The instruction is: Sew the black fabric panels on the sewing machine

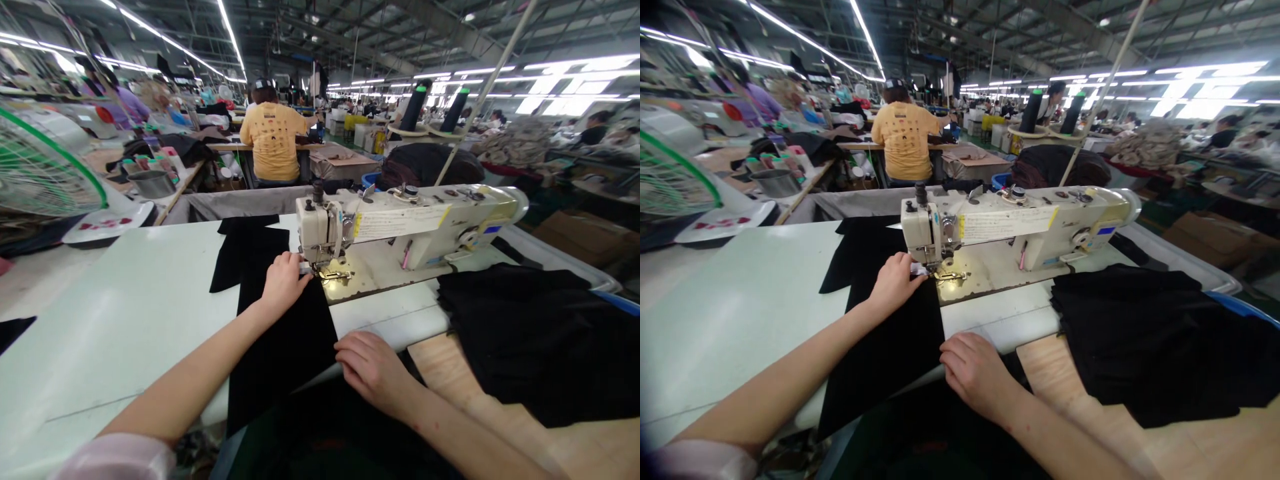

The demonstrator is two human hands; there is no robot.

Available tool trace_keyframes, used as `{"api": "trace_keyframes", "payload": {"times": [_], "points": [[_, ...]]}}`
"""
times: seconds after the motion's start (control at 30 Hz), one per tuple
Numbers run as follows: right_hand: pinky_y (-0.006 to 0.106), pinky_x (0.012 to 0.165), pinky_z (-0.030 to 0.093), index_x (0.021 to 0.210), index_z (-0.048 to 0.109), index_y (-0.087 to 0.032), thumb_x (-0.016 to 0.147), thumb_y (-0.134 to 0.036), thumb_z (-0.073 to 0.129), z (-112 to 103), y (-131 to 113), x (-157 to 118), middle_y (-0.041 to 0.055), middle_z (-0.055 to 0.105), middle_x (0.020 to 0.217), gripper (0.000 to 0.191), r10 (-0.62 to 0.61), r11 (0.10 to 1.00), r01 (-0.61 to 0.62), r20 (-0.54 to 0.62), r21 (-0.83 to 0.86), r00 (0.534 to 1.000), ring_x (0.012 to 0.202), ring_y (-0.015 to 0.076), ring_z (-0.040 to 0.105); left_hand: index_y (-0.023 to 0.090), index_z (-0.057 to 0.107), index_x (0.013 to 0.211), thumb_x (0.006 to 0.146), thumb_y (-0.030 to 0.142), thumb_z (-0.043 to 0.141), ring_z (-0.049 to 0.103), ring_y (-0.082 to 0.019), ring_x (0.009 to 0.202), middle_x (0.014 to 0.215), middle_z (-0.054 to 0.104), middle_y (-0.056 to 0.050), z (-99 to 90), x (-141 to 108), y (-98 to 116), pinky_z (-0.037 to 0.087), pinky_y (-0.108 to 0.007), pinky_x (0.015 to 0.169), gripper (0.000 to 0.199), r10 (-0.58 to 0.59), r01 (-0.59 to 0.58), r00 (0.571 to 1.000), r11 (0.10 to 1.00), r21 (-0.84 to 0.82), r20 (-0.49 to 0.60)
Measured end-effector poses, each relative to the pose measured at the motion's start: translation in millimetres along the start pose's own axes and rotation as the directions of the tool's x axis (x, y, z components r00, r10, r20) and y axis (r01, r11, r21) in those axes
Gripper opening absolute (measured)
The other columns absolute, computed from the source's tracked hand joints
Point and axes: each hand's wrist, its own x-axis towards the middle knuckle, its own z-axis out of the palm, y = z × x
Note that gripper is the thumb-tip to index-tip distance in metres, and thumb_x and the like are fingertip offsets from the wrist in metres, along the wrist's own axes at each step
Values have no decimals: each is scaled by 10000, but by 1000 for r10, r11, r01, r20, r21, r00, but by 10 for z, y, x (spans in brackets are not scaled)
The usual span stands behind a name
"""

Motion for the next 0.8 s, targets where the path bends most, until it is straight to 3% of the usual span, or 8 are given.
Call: {"api": "trace_keyframes", "payload": {"times": [0.03, 0.1, 0.17, 0.2, 0.3, 0.4, 0.57, 0.8], "points": [[396, 854, 541, 1002, 646, -174, 890, -58, 506, -20, -2, -11, 91, 721, 1042, 213, -8, 1000, 8, 10, 1, 1000, 962, 238, 637, 165, 611, 964, 802, 211, 673, 567, -305, 1045, 1056, 640, -133, -31, -170, 73, 459, -434, 905, 180, 48, -48, 999, 998, 35, -6], [412, 900, 536, 1064, 649, -166, 883, -55, 504, -65, -8, -30, 101, 720, 1102, 257, -26, 1000, 26, 30, 4, 999, 1010, 245, 635, 180, 637, 953, 864, 214, 625, 593, -277, 977, 1013, 654, -112, -76, -590, 200, 488, -423, 879, 96, 240, -247, 965, 967, 64, 106], [423, 942, 525, 1110, 648, -155, 876, -55, 505, -103, -11, -39, 108, 715, 1138, 292, -36, 999, 35, 59, 8, 998, 1042, 246, 634, 205, 666, 966, 918, 186, 545, 631, -235, 924, 987, 684, -84, -84, -1022, 261, 530, -370, 838, 131, 475, -487, 829, 873, -37, 296], [425, 960, 518, 1120, 649, -153, 875, -57, 505, -115, -8, -37, 111, 714, 1145, 300, -39, 999, 38, 71, 9, 997, 1051, 244, 634, 202, 672, 1027, 921, 158, 519, 644, -242, 964, 1036, 697, -94, -76, -1199, 260, 543, -377, 856, 192, 540, -557, 784, 830, -37, 308], [436, 1008, 495, 1140, 654, -158, 887, -74, 502, -109, 35, 14, 109, 712, 1170, 307, -41, 999, 41, 83, -1, 996, 1077, 241, 631, 156, 610, 1257, 892, 85, 487, 615, -292, 1164, 1249, 667, -143, -39, -1442, 172, 537, -436, 976, 391, 629, -667, 719, 745, 36, 295], [447, 1023, 485, 1146, 660, -157, 895, -88, 507, -56, 137, 135, 105, 713, 1178, 302, -43, 999, 44, 71, -16, 997, 1074, 242, 626, 141, 589, 1298, 911, 106, 493, 604, -290, 1198, 1283, 655, -144, -60, -1288, 84, 521, -441, 1030, 400, 637, -677, 705, 736, 26, 313], [442, 1007, 476, 1120, 682, -163, 889, -94, 551, 36, 370, 401, 100, 701, 1165, 274, -46, 997, 49, 55, -56, 997, 1112, 251, 582, 185, 661, 1206, 963, 212, 507, 641, -259, 1115, 1185, 695, -122, -172, -869, 36, 544, -421, 987, 289, 610, -629, 734, 777, -41, 298], [415, 926, 480, 1028, 730, -183, 883, -100, 577, 112, 580, 742, 86, 653, 1013, 226, 32, 989, -24, 49, -144, 998, 1010, 245, 559, 162, 661, 1217, 989, 283, 493, 614, -254, 1170, 1244, 671, -121, -151, -507, -177, 524, -418, 1019, 308, 579, -622, 749, 782, 41, 322]]}}
